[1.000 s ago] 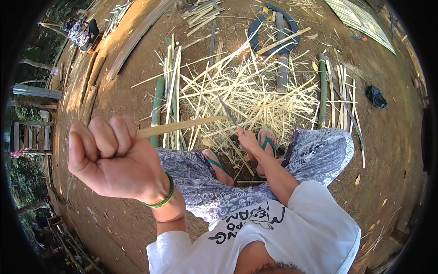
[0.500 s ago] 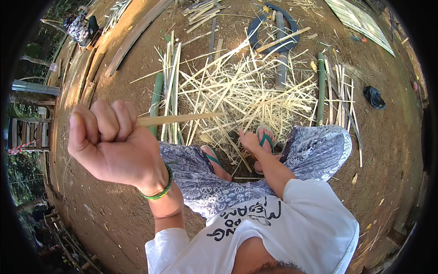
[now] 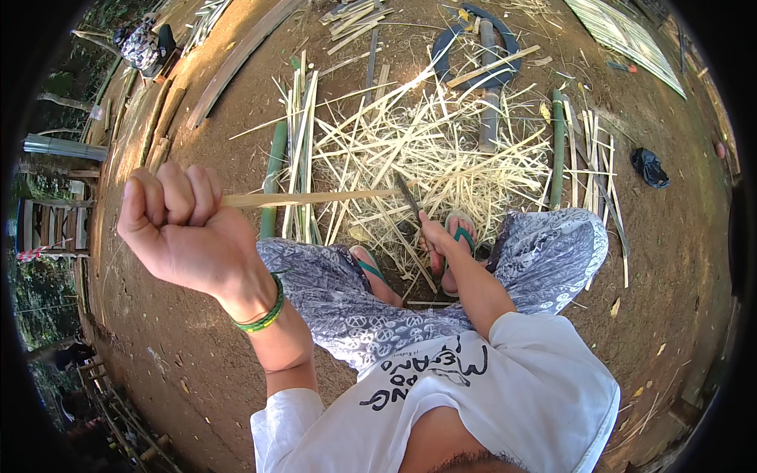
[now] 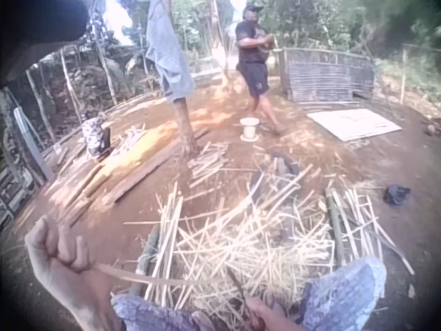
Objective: The person sits on the ground and uses a large knife to split bamboo stalks into thin strips. They repeatedly pick up bamboo pieces, position them against a wooden block, and strike them with the knife to separate the fibers. The resulting strips are gathered into a pile on the ground.
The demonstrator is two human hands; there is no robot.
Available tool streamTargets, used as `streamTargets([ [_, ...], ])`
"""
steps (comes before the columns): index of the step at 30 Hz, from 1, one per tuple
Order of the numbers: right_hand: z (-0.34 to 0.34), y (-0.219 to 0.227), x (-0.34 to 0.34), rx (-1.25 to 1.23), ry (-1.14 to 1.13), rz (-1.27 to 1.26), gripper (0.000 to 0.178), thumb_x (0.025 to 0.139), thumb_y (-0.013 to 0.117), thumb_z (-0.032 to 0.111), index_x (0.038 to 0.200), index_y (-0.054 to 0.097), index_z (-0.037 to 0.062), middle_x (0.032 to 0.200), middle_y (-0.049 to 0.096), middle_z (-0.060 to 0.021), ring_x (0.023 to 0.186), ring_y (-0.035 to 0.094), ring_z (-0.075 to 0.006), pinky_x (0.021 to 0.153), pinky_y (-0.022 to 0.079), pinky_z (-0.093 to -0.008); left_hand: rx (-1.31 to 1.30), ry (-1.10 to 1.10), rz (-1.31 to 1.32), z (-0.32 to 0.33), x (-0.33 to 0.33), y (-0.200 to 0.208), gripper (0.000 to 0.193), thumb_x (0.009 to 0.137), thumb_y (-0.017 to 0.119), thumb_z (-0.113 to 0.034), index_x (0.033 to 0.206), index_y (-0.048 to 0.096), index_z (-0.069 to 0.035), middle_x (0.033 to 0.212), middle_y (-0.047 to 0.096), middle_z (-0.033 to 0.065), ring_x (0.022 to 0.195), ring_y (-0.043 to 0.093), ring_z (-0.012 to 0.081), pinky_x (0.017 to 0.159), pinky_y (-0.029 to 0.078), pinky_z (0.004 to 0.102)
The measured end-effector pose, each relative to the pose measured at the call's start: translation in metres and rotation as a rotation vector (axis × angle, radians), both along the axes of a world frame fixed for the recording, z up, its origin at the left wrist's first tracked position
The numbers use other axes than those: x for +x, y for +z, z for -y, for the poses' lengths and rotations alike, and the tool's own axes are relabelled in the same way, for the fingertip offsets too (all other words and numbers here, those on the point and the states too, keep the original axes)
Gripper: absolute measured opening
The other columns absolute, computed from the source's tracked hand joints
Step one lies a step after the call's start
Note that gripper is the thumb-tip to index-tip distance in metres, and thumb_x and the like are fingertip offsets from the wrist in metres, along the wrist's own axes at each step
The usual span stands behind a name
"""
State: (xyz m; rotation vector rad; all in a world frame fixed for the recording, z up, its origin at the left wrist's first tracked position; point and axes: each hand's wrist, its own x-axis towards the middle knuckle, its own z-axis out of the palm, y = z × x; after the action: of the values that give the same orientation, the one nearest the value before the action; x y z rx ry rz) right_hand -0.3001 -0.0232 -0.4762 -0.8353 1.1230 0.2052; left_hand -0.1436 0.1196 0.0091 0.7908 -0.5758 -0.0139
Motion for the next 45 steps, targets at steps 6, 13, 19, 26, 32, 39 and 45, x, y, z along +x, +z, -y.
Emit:
streamTargets([
  [6,-0.013,-0.014,0.0,-0.745,0.352,-0.211,0.08,0.101,0.034,0.059,0.075,0.063,-0.0111,0.074,0.067,-0.0262,0.061,0.066,-0.0376,0.069,0.054,-0.0474,0.004,-0.011,0.007,0.007,0.003,0.001,0.04,0.1,0.044,-0.023,0.065,0.026,-0.017,0.055,0.018,-0.0053,0.049,0.01,0.0075,0.047,0.01,0.0279],
  [13,-0.053,0.075,0.003,-1.005,0.252,0.299,0.06,0.101,0.043,0.046,0.085,0.068,-0.0057,0.077,0.063,-0.0313,0.077,0.061,-0.0497,0.075,0.047,-0.0541,0.009,0.015,-0.004,0.01,0.002,0.0,0.039,0.1,0.044,-0.023,0.065,0.026,-0.017,0.055,0.019,-0.0053,0.049,0.011,0.0076,0.047,0.01,0.0275],
  [19,-0.028,-0.047,-0.013,-0.837,0.24,-0.198,0.067,0.099,0.045,0.054,0.074,0.063,-0.0057,0.069,0.065,-0.0235,0.067,0.064,-0.041,0.067,0.05,-0.0464,-0.002,-0.035,-0.005,0.011,0.001,0.003,0.039,0.1,0.043,-0.022,0.065,0.026,-0.017,0.055,0.019,-0.0052,0.049,0.01,0.0079,0.047,0.01,0.0278],
  [26,-0.012,-0.012,-0.013,-0.079,-0.038,0.002,0.069,0.097,0.043,0.063,0.062,0.052,0.0036,0.052,0.047,-0.0071,0.04,0.045,-0.0211,0.04,0.039,-0.0361,-0.032,-0.237,0.226,-0.048,-0.02,0.057,0.036,0.1,0.034,-0.014,0.065,0.027,-0.019,0.056,0.019,-0.0047,0.049,0.014,0.0093,0.048,0.018,0.0278],
  [32,-0.024,0.046,0.001,-0.176,-0.071,0.044,0.062,0.094,0.057,0.058,0.062,0.051,0.0057,0.052,0.048,-0.0055,0.041,0.047,-0.0186,0.041,0.039,-0.0344,-0.177,-0.139,0.403,-0.107,-0.018,0.11,0.032,0.09,0.041,-0.017,0.061,0.027,-0.018,0.057,0.022,-0.0022,0.051,0.018,0.0121,0.055,0.019,0.0318],
  [39,-0.016,0.19,0.043,-0.297,-0.24,0.603,0.051,0.096,0.06,0.05,0.072,0.05,0.0067,0.054,0.047,-0.0011,0.043,0.047,-0.012,0.044,0.039,-0.0267,-0.285,0.235,0.429,-0.03,0.0,0.021,0.041,0.096,0.034,-0.046,0.068,0.028,-0.016,0.06,0.026,-0.0014,0.054,0.021,0.0143,0.054,0.02,0.0323],
  [45,-0.02,0.266,0.038,-0.367,-0.146,0.798,0.041,0.096,0.064,0.037,0.081,0.06,-0.0001,0.051,0.052,-0.0033,0.038,0.046,-0.0104,0.037,0.036,-0.0262,-0.279,0.194,0.305,0.018,0.013,-0.052,0.044,0.098,0.035,-0.049,0.073,0.031,-0.013,0.064,0.029,0.0013,0.06,0.025,0.0132,0.057,0.023,0.0298],
])
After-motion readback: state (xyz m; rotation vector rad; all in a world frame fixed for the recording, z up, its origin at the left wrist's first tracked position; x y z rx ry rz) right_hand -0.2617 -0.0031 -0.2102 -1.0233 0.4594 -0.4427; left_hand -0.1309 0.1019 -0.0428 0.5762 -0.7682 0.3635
